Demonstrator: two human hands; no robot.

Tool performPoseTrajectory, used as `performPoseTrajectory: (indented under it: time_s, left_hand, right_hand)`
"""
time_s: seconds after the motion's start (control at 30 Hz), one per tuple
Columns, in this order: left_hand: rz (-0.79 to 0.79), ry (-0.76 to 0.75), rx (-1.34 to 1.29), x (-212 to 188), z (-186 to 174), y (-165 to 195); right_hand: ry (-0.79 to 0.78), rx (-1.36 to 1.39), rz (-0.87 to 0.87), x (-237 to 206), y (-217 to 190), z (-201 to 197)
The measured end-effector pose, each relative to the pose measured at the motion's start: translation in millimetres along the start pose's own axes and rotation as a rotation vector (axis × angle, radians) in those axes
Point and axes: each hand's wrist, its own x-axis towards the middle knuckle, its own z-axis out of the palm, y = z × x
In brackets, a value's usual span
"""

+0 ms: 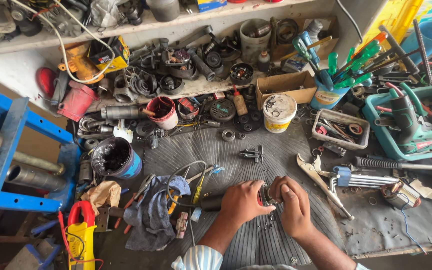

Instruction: The person cleans a red and black electrical component with a cloth, then uses a screwdriver and a cordless drill to remove and reinsert screws. They handle small parts and tools on a cluttered workbench, repeatedly adjusting the component and tools throughout the clip.

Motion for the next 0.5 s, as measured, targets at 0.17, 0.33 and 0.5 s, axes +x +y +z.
performPoseTrajectory:
  time_s: [0.17, 0.33, 0.5]
  left_hand:
    - [0.024, 0.006, -0.037, 0, 1, -2]
    - [0.039, 0.023, -0.031, 2, 1, -4]
    - [0.035, 0.009, -0.046, 3, 2, -4]
  right_hand:
    - [0.051, 0.027, -0.042, -1, 10, 5]
    - [0.070, -0.012, -0.081, 1, 16, 11]
    - [0.095, -0.009, -0.110, 0, 23, 10]
